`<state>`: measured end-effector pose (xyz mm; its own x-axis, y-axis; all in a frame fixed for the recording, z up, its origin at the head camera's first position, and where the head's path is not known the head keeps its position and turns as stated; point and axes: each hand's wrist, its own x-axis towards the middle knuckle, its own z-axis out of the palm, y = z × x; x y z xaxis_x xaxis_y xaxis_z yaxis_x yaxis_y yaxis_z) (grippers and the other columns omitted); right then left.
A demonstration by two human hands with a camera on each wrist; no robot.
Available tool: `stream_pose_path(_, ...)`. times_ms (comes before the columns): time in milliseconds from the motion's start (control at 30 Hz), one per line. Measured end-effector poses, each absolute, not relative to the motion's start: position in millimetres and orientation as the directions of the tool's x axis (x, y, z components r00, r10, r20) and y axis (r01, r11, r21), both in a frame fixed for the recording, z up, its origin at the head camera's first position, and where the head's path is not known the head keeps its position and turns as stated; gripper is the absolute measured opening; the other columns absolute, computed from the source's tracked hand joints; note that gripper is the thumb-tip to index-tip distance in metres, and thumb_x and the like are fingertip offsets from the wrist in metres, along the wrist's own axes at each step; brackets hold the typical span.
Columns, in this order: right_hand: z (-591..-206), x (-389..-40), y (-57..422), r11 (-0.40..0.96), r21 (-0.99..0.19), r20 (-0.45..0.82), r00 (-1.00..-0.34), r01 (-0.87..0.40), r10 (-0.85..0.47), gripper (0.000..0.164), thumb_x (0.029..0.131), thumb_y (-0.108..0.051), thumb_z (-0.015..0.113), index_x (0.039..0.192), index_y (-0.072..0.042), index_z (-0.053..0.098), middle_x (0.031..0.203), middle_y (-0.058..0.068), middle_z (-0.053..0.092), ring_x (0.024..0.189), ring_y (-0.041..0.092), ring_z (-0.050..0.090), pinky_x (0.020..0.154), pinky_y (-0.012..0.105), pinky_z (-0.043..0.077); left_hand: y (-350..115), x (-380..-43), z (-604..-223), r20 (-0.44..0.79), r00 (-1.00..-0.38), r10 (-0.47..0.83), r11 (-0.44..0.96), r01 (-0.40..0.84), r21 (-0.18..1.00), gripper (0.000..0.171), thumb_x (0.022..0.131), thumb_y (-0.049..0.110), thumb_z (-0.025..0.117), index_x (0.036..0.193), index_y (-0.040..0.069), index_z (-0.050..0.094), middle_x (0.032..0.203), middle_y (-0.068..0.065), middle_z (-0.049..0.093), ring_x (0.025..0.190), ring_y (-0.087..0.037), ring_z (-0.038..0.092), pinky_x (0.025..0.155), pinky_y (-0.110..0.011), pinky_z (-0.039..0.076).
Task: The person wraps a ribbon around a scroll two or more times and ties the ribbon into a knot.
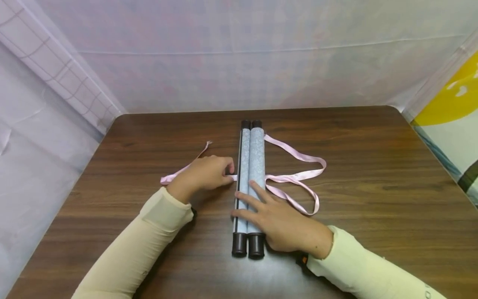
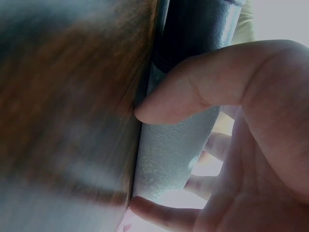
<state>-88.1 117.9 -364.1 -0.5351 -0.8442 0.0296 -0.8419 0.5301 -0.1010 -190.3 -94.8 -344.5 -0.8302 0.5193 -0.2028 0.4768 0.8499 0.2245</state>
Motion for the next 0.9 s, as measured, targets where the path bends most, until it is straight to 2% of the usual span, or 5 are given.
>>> stream_pose_path(267,-362.6,-89.5,118.4,0.526,-0.116,0.044,-0.534,-0.842,-0.845,0.094,0.053,0.001,0.071,0.139,-0.025,0.043,0.152,0.012,0.029,0.135,0.046,0.006,0.102,0.060,0.030,-93.8,-191.9,-346.6,-0.242,-0.818,0.523,0.851,0.486,0.197,0.022,0.086,0.033,0.064,0.101,0.018,0.058,0.080,0.002,0.062,0.070,-0.017,0.056,0.065,-0.041,0.049)
stream_pose_path(600,-364.7,-86.6,118.5,0.528,-0.107,0.072,-0.537,-0.842,-0.841,0.094,0.051,0.002,0.071,0.137,-0.026,0.046,0.151,0.011,0.031,0.135,0.045,0.008,0.100,0.061,0.032,-93.2,-189.0,-348.9,-0.209,-0.834,0.510,0.856,0.471,0.211,0.014,0.085,0.029,0.065,0.092,0.018,0.061,0.087,-0.001,0.066,0.075,-0.019,0.058,0.066,-0.042,0.049)
stream_pose_path(700,-364.5,-83.7,120.8,0.533,-0.115,0.054,-0.541,-0.838,-0.839,0.095,0.054,0.004,0.068,0.140,-0.026,0.042,0.152,0.010,0.029,0.135,0.044,0.007,0.101,0.060,0.032,-93.0,-186.9,-351.3,-0.204,-0.838,0.506,0.858,0.465,0.218,0.013,0.085,0.029,0.065,0.092,0.019,0.062,0.087,0.000,0.066,0.075,-0.018,0.058,0.067,-0.041,0.049)
stream_pose_path(833,-355.2,-85.7,127.2,0.557,-0.176,0.008,-0.567,-0.811,-0.823,0.096,0.065,0.009,0.059,0.148,-0.029,0.027,0.156,0.008,0.020,0.137,0.040,0.005,0.103,0.058,0.030,-93.5,-186.3,-351.9,-0.194,-0.845,0.499,0.861,0.458,0.221,0.011,0.085,0.028,0.065,0.091,0.019,0.063,0.087,0.000,0.067,0.073,-0.018,0.058,0.067,-0.041,0.050)
stream_pose_path(900,-346.9,-91.2,132.3,0.573,-0.204,0.035,-0.591,-0.794,-0.806,0.093,0.070,0.008,0.057,0.149,-0.027,0.025,0.155,0.009,0.021,0.136,0.039,0.011,0.103,0.057,0.032,-93.8,-186.9,-351.0,-0.183,-0.848,0.498,0.861,0.459,0.217,0.011,0.085,0.027,0.065,0.091,0.018,0.063,0.087,0.000,0.067,0.073,-0.018,0.058,0.066,-0.042,0.050)
